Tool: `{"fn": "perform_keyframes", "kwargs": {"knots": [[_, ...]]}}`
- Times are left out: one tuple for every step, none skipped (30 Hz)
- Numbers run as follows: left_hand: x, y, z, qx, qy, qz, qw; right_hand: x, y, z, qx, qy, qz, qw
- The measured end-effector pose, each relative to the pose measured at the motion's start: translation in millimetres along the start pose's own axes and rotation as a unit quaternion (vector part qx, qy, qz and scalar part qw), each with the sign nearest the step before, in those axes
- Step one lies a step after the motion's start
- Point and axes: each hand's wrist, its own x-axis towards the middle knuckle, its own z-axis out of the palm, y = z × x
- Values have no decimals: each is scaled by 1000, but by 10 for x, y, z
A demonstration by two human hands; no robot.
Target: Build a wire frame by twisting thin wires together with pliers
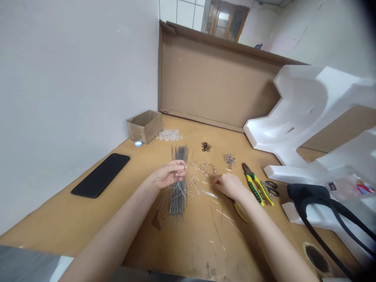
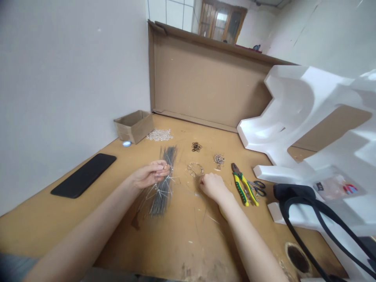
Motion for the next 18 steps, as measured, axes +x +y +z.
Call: {"fn": "perform_keyframes", "kwargs": {"knots": [[2, 0, 0, -1, 1, 2, 1000, 4, -21, -11, -13, -2, -25, 1000], [3, 0, 2, -2, 1, 3, 1000, 2, -42, -17, -20, -2, -53, 998], [3, -1, 6, -2, 2, 3, 1000, -3, -65, -18, -25, -1, -82, 996], [3, -2, 12, -2, 3, 2, 1000, -9, -87, -14, -32, -1, -107, 994], [4, -4, 19, -2, 3, 0, 1000, -13, -108, -6, -39, -2, -129, 991], [4, -4, 26, -2, 3, -2, 1000, -14, -127, 7, -46, -3, -148, 988], [4, -4, 32, -1, 2, -5, 1000, -10, -143, 23, -51, -4, -163, 985], [3, -2, 35, 0, 2, -7, 1000, -1, -154, 42, -56, -6, -173, 983], [2, 1, 34, 1, 2, -8, 1000, 11, -161, 64, -57, -6, -180, 982], [1, 4, 30, 3, 3, -10, 1000, 26, -163, 86, -57, -6, -184, 981], [-2, 7, 23, 7, 4, -12, 1000, 43, -159, 107, -53, -6, -185, 981], [-5, 8, 16, 14, 4, -15, 1000, 58, -150, 126, -47, -5, -184, 982], [-9, 5, 11, 25, 0, -19, 1000, 73, -134, 141, -37, -4, -181, 983], [-12, -5, 10, 41, -8, -28, 999, 85, -112, 151, -24, -1, -176, 984], [-14, -25, 17, 61, -20, -42, 997, 95, -84, 157, -7, 2, -168, 986], [-12, -55, 32, 87, -35, -62, 994, 102, -50, 159, 13, 7, -157, 988], [-7, -96, 56, 117, -48, -90, 988, 107, -12, 159, 37, 13, -143, 989], [2, -150, 86, 151, -58, -120, 980, 111, 29, 158, 64, 17, -130, 989]]}}
